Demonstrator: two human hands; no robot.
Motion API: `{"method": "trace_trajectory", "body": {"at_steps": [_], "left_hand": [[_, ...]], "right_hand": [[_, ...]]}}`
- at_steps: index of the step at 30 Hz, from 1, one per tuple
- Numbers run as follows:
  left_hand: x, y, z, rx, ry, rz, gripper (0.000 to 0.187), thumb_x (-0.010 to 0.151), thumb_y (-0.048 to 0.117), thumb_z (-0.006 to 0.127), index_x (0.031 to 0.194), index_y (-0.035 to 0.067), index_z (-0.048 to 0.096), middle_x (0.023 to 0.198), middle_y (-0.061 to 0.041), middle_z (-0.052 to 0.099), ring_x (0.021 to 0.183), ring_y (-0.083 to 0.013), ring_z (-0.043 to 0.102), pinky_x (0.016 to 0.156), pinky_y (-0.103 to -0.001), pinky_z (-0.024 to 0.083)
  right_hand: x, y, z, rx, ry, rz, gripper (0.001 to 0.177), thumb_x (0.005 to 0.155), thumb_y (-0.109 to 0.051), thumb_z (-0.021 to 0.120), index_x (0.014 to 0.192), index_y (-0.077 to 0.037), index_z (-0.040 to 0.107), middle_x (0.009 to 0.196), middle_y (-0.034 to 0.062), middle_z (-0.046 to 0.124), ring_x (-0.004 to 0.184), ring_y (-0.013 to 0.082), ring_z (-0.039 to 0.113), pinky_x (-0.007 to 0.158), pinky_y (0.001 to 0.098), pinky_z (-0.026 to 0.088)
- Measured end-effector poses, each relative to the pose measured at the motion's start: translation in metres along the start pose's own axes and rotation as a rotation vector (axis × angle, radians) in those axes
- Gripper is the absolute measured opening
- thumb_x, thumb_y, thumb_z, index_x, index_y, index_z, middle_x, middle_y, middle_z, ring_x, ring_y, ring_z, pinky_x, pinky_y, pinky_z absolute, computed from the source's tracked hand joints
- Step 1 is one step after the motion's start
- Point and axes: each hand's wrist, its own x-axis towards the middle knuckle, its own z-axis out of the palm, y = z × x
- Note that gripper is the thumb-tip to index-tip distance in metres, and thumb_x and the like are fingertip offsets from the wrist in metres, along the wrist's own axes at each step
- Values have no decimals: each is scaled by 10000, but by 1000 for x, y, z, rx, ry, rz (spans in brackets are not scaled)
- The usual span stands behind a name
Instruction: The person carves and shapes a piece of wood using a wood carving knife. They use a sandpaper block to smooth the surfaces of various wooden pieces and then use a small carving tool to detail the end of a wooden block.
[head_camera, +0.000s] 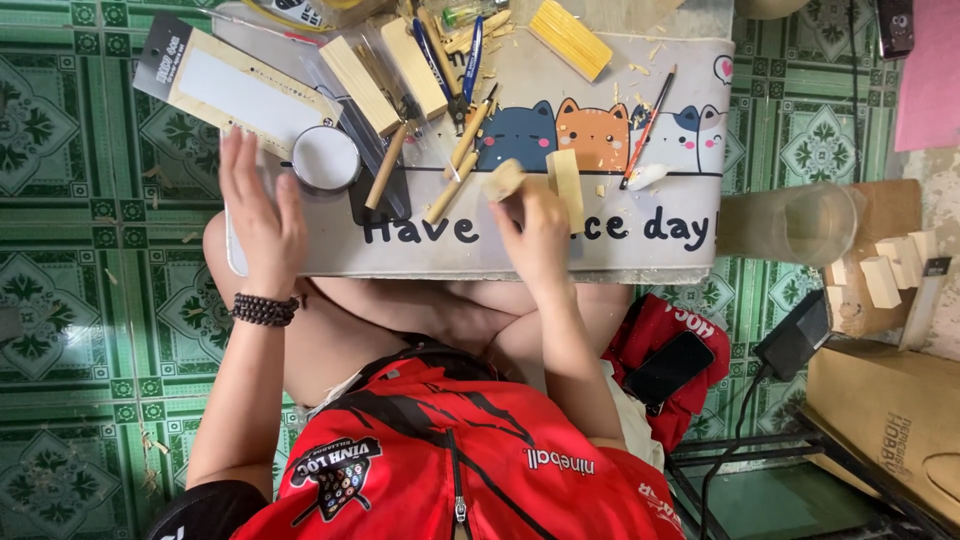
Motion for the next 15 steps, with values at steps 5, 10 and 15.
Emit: {"method": "trace_trajectory", "body": {"at_steps": [5,10,15], "left_hand": [[6,8,-1,11,-11,-8,469,1149,250,480,1539,-3,418,1551,-227,386,1463,-467,332,1174,-596,329],[8,11,-2,-3,-41,-28,438,1149,237,469,1506,-16,445,1510,-245,423,1434,-490,362,1155,-614,330],[5,2,1,-33,-68,-37,382,1134,129,505,1478,-36,472,1342,-239,577,1388,-465,433,1148,-589,317]], "right_hand": [[-19,19,25,-64,0,13,406,932,-230,809,1168,26,600,929,193,640,856,414,664,763,478,549],[-13,19,23,-40,37,-36,367,915,-261,837,1075,-4,631,900,136,587,850,349,602,772,424,516],[-27,41,28,-20,5,-4,511,925,-255,818,1325,-40,584,1055,143,641,996,320,606,892,420,510]]}}
